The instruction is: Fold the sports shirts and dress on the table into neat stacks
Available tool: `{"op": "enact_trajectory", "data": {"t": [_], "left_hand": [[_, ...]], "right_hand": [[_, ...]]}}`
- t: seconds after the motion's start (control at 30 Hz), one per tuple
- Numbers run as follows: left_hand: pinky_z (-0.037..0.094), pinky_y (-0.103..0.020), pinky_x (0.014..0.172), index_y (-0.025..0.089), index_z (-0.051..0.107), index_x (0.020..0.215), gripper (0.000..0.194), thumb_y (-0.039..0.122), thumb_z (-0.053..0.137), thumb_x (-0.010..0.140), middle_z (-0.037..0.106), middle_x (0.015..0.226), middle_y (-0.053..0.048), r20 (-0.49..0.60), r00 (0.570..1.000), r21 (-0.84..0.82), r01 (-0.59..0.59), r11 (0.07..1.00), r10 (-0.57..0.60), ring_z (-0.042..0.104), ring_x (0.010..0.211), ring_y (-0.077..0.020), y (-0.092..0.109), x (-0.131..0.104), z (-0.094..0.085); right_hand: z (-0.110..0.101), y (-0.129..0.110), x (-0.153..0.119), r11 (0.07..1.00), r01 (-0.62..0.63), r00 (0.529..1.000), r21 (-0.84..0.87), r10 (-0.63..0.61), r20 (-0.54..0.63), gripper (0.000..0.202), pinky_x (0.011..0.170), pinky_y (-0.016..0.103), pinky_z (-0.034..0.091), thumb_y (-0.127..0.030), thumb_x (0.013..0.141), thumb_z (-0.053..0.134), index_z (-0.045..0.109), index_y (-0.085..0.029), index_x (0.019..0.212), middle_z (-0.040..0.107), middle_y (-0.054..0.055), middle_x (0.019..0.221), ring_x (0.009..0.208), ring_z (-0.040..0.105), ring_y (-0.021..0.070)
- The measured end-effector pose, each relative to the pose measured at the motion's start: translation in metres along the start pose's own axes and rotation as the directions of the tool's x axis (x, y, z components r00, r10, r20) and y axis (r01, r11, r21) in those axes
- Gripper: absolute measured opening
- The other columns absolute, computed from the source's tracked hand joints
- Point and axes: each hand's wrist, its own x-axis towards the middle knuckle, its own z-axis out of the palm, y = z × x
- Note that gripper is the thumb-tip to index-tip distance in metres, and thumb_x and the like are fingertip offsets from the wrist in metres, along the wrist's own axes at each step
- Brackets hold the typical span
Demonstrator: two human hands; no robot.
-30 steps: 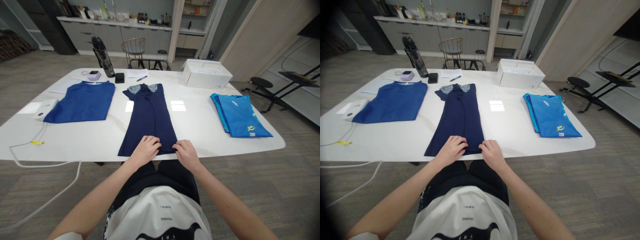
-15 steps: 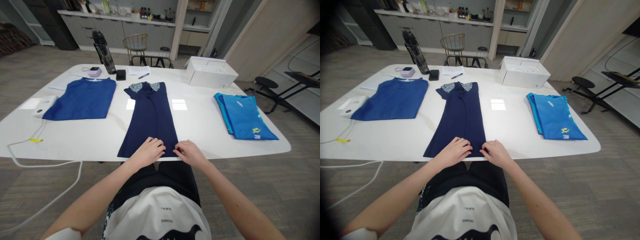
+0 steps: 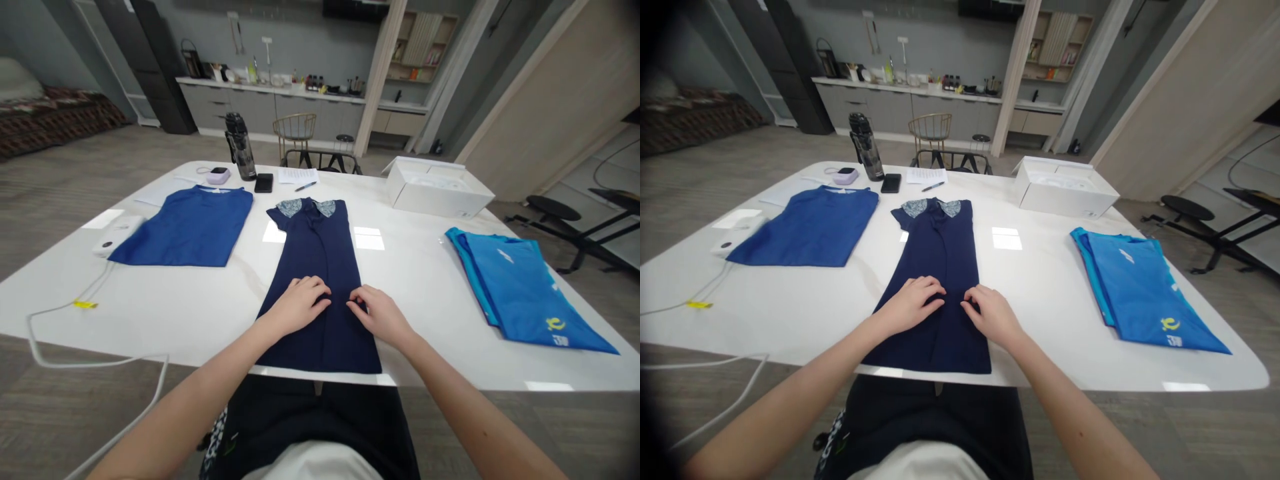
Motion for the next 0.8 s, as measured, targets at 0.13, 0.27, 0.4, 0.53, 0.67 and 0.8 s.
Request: {"op": "enact_trajectory", "data": {"t": [0.13,0.27,0.4,0.53,0.67,0.8], "left_hand": [[0.043,-0.046,0.099,0.025,0.062,0.12,0.026,0.033,0.058,0.095,0.06,0.129,-0.008,-0.115,0.985,0.099,0.137,0.986,-0.125,0.056,0.119,-0.0271,-0.049,0.042,0.003],[0.042,-0.05,0.1,0.022,0.062,0.118,0.025,0.028,0.053,0.095,0.059,0.131,-0.012,-0.27,0.911,0.117,0.352,0.929,-0.311,0.055,0.12,-0.0299,-0.101,0.088,-0.007],[0.04,-0.055,0.098,0.017,0.058,0.125,0.034,0.033,0.049,0.096,0.058,0.13,-0.019,-0.34,0.778,0.127,0.594,0.794,-0.528,0.053,0.121,-0.0369,-0.153,0.132,-0.025],[0.036,-0.054,0.102,0.014,0.053,0.13,0.039,0.033,0.05,0.095,0.056,0.132,-0.023,-0.381,0.626,0.13,0.765,0.631,-0.681,0.049,0.125,-0.0386,-0.201,0.162,-0.034],[0.035,-0.052,0.103,0.012,0.052,0.13,0.044,0.039,0.055,0.094,0.055,0.136,-0.025,-0.351,0.554,0.141,0.828,0.542,-0.755,0.047,0.128,-0.0392,-0.239,0.171,-0.037],[0.04,-0.046,0.099,0.014,0.059,0.122,0.046,0.046,0.063,0.089,0.062,0.13,-0.023,-0.265,0.501,0.069,0.862,0.502,-0.824,0.054,0.125,-0.0364,-0.261,0.175,-0.042]], "right_hand": [[0.015,0.011,0.075,0.989,0.036,0.999,0.146,-0.036,-0.005,0.01,0.074,0.028,0.047,-0.029,0.095,0.059,0.066,-0.022,0.095,0.062,0.002,0.093,0.077,0.058,0.0146],[0.033,0.024,0.163,0.986,0.04,0.999,0.163,-0.038,-0.021,0.008,0.073,0.027,0.046,-0.024,0.091,0.062,0.069,-0.021,0.089,0.061,0.0,0.085,0.071,0.055,0.0131],[0.052,0.031,0.244,0.985,0.054,0.995,0.166,-0.04,-0.086,0.008,0.077,0.028,0.046,-0.023,0.089,0.062,0.069,-0.02,0.092,0.065,0.002,0.088,0.078,0.058,0.0147],[0.066,0.037,0.309,0.986,0.038,0.997,0.162,-0.027,-0.066,0.012,0.08,0.028,0.046,-0.019,0.088,0.06,0.069,-0.018,0.095,0.068,0.003,0.091,0.081,0.06,0.0157],[0.073,0.047,0.361,0.991,-0.005,0.999,0.131,0.01,-0.038,0.022,0.084,0.029,0.047,-0.013,0.091,0.053,0.069,-0.016,0.106,0.069,0.005,0.094,0.086,0.061,0.0166],[0.079,0.054,0.402,0.999,0.012,1.0,0.035,-0.012,0.011,0.035,0.093,0.033,0.046,-0.011,0.094,0.047,0.065,-0.016,0.123,0.065,0.01,0.112,0.1,0.06,0.0202]]}}
